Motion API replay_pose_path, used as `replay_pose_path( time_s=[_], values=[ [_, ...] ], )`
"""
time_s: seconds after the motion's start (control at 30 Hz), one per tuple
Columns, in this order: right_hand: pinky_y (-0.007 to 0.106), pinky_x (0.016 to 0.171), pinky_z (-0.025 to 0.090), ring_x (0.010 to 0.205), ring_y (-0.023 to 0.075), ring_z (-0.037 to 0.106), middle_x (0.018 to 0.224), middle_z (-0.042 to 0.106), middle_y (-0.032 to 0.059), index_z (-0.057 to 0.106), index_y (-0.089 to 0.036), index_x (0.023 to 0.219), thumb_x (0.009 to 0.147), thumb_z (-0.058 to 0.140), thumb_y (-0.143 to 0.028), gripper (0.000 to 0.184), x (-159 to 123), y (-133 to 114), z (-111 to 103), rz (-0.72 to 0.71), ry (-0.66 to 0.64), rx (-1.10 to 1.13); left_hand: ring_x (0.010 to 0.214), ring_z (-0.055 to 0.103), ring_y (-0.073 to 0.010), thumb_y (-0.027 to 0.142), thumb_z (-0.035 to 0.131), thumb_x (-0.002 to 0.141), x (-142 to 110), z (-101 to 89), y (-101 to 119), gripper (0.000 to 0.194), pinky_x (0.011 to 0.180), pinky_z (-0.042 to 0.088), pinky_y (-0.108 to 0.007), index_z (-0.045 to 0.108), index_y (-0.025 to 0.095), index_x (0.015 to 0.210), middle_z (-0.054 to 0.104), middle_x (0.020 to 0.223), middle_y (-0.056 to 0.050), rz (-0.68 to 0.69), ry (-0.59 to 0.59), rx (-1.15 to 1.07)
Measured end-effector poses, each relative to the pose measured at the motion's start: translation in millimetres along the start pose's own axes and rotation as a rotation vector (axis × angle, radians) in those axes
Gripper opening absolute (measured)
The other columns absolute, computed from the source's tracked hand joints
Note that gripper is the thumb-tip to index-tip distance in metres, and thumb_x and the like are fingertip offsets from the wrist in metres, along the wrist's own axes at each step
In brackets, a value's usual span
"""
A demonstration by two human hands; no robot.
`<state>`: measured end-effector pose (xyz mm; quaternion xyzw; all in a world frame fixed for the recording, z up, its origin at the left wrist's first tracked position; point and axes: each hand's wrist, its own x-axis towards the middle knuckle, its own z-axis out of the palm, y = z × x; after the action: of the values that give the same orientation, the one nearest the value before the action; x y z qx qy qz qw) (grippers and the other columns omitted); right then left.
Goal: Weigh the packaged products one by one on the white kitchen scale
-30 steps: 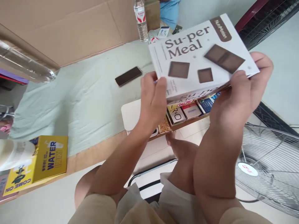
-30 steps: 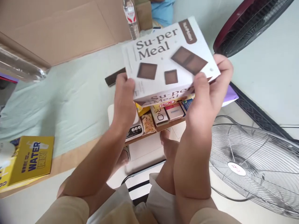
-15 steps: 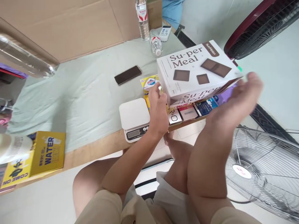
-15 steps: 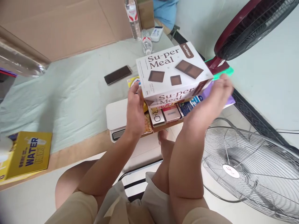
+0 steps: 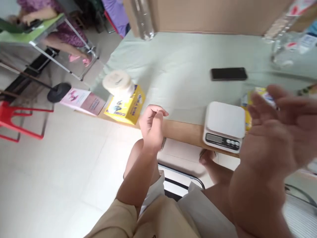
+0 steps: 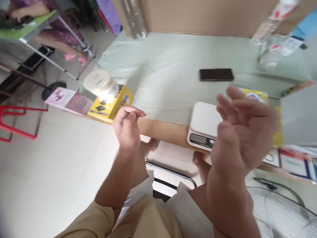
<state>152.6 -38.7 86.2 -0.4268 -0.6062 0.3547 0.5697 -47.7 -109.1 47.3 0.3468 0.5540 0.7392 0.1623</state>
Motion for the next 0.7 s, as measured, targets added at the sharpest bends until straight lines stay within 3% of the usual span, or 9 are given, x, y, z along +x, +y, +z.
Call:
replay_pose_path(
  time_s=[0.03, 0.1, 0.2, 0.27, 0.37, 0.43, 0.5, 0.6, 0.7],
  values=[
    [0.064, 0.121, 0.044, 0.137, 0.0322, 0.065, 0.148, 0.063, 0.0033, 0.061, -0.038, 0.12, 0.083, 0.066, -0.04, 0.037, -10, 1, 18, -0.041, -0.046, 0.05, 0.077, 0.062, -0.0179, 0.039, 0.065, 0.097, 4, -16.8, -2, 0.026, 0.078, 0.055, -0.034, 0.065, 0.024, 0.076, 0.064, 0.075, -0.001, 0.009, 0.059, 0.03],
    [0.063, 0.116, 0.049, 0.126, 0.0319, 0.071, 0.137, 0.07, 0.008, 0.066, -0.032, 0.114, 0.082, 0.075, -0.033, 0.033, -25, 7, 48, -0.062, -0.198, 0.077, 0.077, 0.061, -0.0182, 0.04, 0.063, 0.099, 14, -45.4, -6, 0.028, 0.077, 0.055, -0.035, 0.064, 0.025, 0.075, 0.063, 0.075, -0.001, 0.026, 0.149, 0.049],
    [0.059, 0.116, 0.052, 0.136, 0.0296, 0.067, 0.141, 0.069, 0.0076, 0.064, -0.033, 0.123, 0.085, 0.077, -0.032, 0.04, -29, 13, 90, -0.029, -0.472, 0.001, 0.088, 0.065, -0.0188, 0.047, 0.063, 0.098, 31, -75.3, -10, 0.024, 0.086, 0.057, -0.034, 0.069, 0.026, 0.087, 0.067, 0.087, -0.002, 0.059, 0.217, -0.037],
    [0.056, 0.116, 0.053, 0.14, 0.0276, 0.065, 0.145, 0.066, 0.0058, 0.061, -0.035, 0.128, 0.083, 0.078, -0.032, 0.048, -22, 11, 125, -0.04, -0.569, -0.025, 0.117, 0.067, -0.0223, 0.058, 0.064, 0.097, 40, -86.8, -11, 0.031, 0.104, 0.056, -0.037, 0.071, 0.029, 0.105, 0.071, 0.112, -0.003, 0.078, 0.231, -0.114],
    [0.058, 0.12, 0.052, 0.147, 0.0286, 0.058, 0.154, 0.058, 0.0047, 0.053, -0.038, 0.135, 0.077, 0.081, -0.035, 0.064, -7, 5, 187, -0.085, -0.642, -0.044, 0.162, 0.038, -0.0269, 0.072, 0.057, 0.096, 49, -95.5, -14, 0.048, 0.133, 0.036, -0.043, 0.065, 0.039, 0.131, 0.058, 0.153, 0.002, 0.079, 0.191, -0.224],
    [0.061, 0.124, 0.048, 0.154, 0.0302, 0.051, 0.161, 0.052, 0.004, 0.044, -0.04, 0.143, 0.074, 0.084, -0.037, 0.079, 2, 6, 226, -0.113, -0.72, -0.042, 0.169, 0.024, -0.0267, 0.076, 0.051, 0.098, 53, -99.2, -17, 0.054, 0.138, 0.028, -0.045, 0.059, 0.044, 0.141, 0.049, 0.164, 0.008, 0.047, 0.144, -0.277],
    [0.061, 0.127, 0.047, 0.155, 0.0291, 0.051, 0.162, 0.05, 0.005, 0.036, -0.039, 0.149, 0.076, 0.085, -0.038, 0.089, 8, 11, 257, -0.155, -0.803, 0.001, 0.171, 0.021, -0.0276, 0.079, 0.047, 0.099, 54, -102.8, -21, 0.058, 0.139, 0.029, -0.047, 0.054, 0.047, 0.147, 0.042, 0.171, 0.01, -0.005, 0.102, -0.287],
    [0.056, 0.124, 0.053, 0.148, 0.0271, 0.057, 0.157, 0.054, 0.0063, 0.037, -0.038, 0.149, 0.076, 0.088, -0.041, 0.089, 10, 20, 279, -0.189, -0.814, 0.065, 0.173, 0.01, -0.029, 0.083, 0.043, 0.097, 53, -106.1, -20, 0.067, 0.141, 0.021, -0.051, 0.052, 0.043, 0.15, 0.034, 0.176, 0.007, -0.049, 0.058, -0.221],
    [0.049, 0.12, 0.058, 0.142, 0.024, 0.06, 0.153, 0.056, 0.0064, 0.043, -0.037, 0.144, 0.076, 0.087, -0.037, 0.081, 6, 20, 267, -0.179, -0.736, 0.089, 0.173, 0.0, -0.0306, 0.083, 0.04, 0.098, 48, -101.8, -10, 0.072, 0.142, 0.011, -0.056, 0.051, 0.036, 0.152, 0.025, 0.18, 0.001, -0.004, -0.011, -0.123]
  ],
)
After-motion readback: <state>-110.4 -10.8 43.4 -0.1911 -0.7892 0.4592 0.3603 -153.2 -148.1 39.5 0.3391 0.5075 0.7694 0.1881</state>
